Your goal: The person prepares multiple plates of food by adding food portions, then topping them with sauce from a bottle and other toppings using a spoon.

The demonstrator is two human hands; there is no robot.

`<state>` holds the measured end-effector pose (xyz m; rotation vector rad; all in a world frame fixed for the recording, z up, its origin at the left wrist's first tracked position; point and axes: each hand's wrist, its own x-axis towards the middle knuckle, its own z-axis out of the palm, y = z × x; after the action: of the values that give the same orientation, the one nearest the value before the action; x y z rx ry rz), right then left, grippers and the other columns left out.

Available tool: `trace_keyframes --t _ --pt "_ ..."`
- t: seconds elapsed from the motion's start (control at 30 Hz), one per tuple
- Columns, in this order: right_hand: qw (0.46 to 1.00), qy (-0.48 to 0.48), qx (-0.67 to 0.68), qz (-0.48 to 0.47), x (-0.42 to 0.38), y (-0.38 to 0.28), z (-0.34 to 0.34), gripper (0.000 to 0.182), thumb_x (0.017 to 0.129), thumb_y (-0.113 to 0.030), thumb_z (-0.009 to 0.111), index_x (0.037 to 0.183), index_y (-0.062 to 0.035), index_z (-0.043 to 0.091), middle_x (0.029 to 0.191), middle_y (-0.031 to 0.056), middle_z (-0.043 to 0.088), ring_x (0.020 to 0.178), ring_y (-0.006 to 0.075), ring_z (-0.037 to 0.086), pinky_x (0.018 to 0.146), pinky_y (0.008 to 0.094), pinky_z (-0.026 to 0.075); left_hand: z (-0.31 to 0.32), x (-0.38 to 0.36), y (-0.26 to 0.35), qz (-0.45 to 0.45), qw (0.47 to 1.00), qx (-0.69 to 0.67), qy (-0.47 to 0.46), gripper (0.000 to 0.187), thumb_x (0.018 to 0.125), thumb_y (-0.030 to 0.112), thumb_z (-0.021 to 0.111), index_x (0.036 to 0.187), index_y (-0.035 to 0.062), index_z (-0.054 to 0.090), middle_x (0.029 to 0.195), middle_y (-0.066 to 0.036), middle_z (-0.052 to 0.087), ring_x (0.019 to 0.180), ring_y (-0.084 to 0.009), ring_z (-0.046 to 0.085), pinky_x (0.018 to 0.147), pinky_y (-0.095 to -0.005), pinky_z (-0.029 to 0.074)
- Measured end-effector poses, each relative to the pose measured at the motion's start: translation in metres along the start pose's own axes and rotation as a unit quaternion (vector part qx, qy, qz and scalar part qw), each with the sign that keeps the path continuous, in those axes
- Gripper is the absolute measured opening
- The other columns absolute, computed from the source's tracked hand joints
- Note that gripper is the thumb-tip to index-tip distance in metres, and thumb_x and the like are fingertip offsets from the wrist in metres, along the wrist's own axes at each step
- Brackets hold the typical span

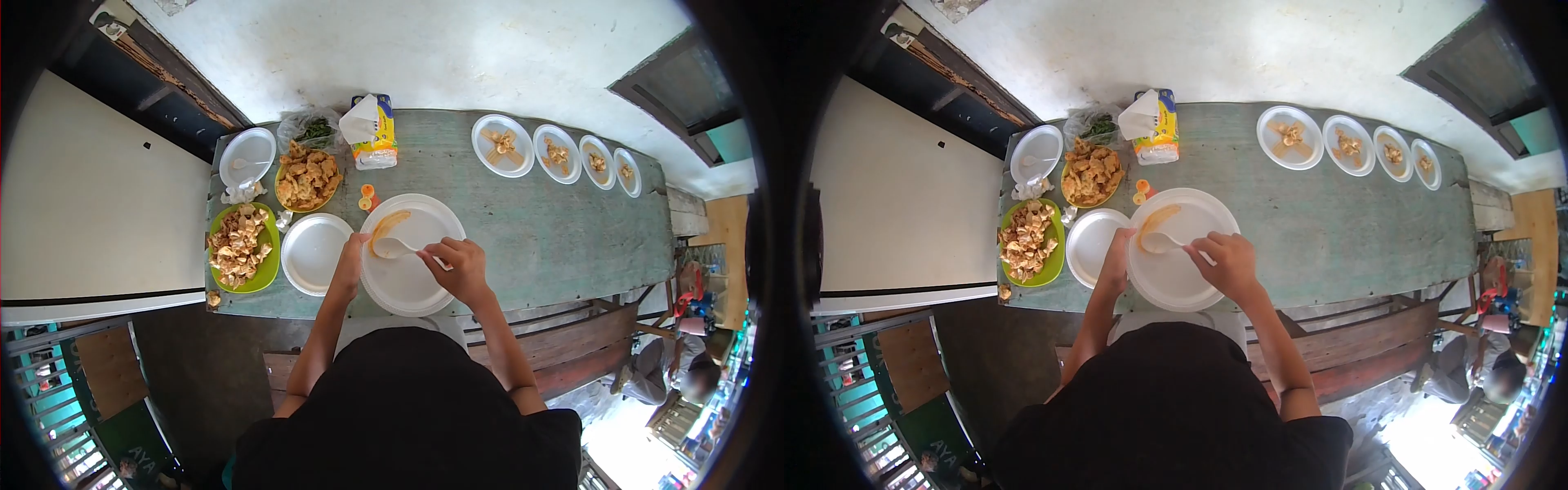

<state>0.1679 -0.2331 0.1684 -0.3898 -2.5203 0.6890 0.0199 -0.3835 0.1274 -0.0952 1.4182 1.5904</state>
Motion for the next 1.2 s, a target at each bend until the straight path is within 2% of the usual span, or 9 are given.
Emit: trace_keyframes --t 0.23,0.33,0.43,0.57,0.63,0.73,0.97,1.13,1.2 --pt "0.999 0.021 -0.039 -0.015 0.006 -0.002 0.003 0.014 0.076 -0.020 0.072 0.068 -0.0133 0.063 0.055 -0.0019 0.053 0.044 0.0148 0.050 0.047 0.0289 0.036 0.001 -0.002 0.001 0.008 0.999 0.032 -0.021 0.042 0.089 0.033 0.039 0.104 -0.0023 0.057 0.092 -0.010 0.062 0.084 -0.0162 0.059 0.076 -0.0275 0.046" --pt "0.992 0.073 -0.086 0.058 0.004 0.004 0.006 0.014 0.077 -0.020 0.071 0.068 -0.0116 0.064 0.056 -0.0006 0.054 0.045 0.0158 0.051 0.045 0.0295 0.037 0.005 -0.008 0.005 0.028 0.999 0.042 -0.020 0.042 0.089 0.033 0.039 0.106 -0.0017 0.056 0.094 -0.009 0.062 0.085 -0.0159 0.059 0.079 -0.0276 0.045" --pt "0.973 0.111 -0.082 0.187 0.000 0.010 0.004 0.015 0.078 -0.020 0.068 0.069 -0.0098 0.065 0.063 0.0023 0.061 0.049 0.0232 0.056 0.044 0.0342 0.040 0.007 -0.012 0.010 0.049 0.998 0.037 -0.014 0.041 0.089 0.033 0.040 0.107 -0.0007 0.055 0.096 -0.010 0.061 0.087 -0.0157 0.058 0.081 -0.0279 0.044" --pt "0.975 0.111 0.011 0.190 -0.002 0.003 -0.004 0.013 0.078 -0.020 0.069 0.069 -0.0108 0.065 0.060 0.0010 0.058 0.047 0.0220 0.054 0.045 0.0332 0.039 0.000 -0.003 0.005 0.039 0.999 0.000 -0.005 0.041 0.089 0.033 0.041 0.107 -0.0001 0.055 0.099 -0.010 0.060 0.092 -0.0160 0.057 0.083 -0.0284 0.042" --pt "0.996 0.052 -0.002 0.079 -0.002 -0.002 -0.007 0.013 0.077 -0.020 0.070 0.068 -0.0124 0.064 0.057 0.0002 0.054 0.048 0.0208 0.052 0.046 0.0324 0.039 -0.001 -0.001 0.003 0.036 0.999 0.013 -0.001 0.040 0.088 0.034 0.041 0.106 -0.0001 0.054 0.099 -0.010 0.060 0.092 -0.0162 0.057 0.083 -0.0284 0.043" --pt "1.000 0.017 0.001 0.013 -0.002 -0.005 -0.004 0.010 0.074 -0.017 0.073 0.070 -0.0123 0.065 0.053 -0.0015 0.050 0.044 0.0146 0.048 0.045 0.0291 0.035 0.003 -0.003 0.005 0.030 0.999 0.033 0.007 0.041 0.088 0.034 0.041 0.106 0.0000 0.054 0.099 -0.011 0.060 0.092 -0.0167 0.057 0.083 -0.0284 0.043" --pt "0.999 0.040 -0.030 0.016 0.003 0.000 0.007 0.012 0.075 -0.019 0.073 0.070 -0.0119 0.065 0.055 -0.0013 0.052 0.045 0.0147 0.050 0.045 0.0294 0.036 0.000 -0.001 -0.004 0.027 0.999 0.036 -0.026 0.042 0.087 0.034 0.043 0.112 0.0016 0.052 0.100 -0.009 0.061 0.094 -0.0185 0.058 0.086 -0.0300 0.043" --pt "0.965 0.145 -0.010 0.219 -0.002 0.015 0.014 0.015 0.078 -0.019 0.071 0.072 -0.0054 0.067 0.058 0.0041 0.059 0.045 0.0155 0.052 0.044 0.0278 0.038 0.010 -0.014 0.010 0.020 0.999 -0.015 -0.035 0.043 0.086 0.028 0.041 0.119 0.0017 0.048 0.107 -0.010 0.059 0.099 -0.0193 0.057 0.089 -0.0311 0.043" --pt "0.956 0.158 0.018 0.247 -0.008 0.024 0.015 0.019 0.079 -0.020 0.070 0.070 -0.0038 0.067 0.054 0.0044 0.056 0.044 0.0104 0.048 0.044 0.0260 0.035 0.009 -0.015 0.010 0.011 0.997 -0.058 -0.039 0.043 0.084 0.024 0.042 0.121 0.0021 0.046 0.109 -0.010 0.057 0.101 -0.0191 0.057 0.090 -0.0310 0.043"
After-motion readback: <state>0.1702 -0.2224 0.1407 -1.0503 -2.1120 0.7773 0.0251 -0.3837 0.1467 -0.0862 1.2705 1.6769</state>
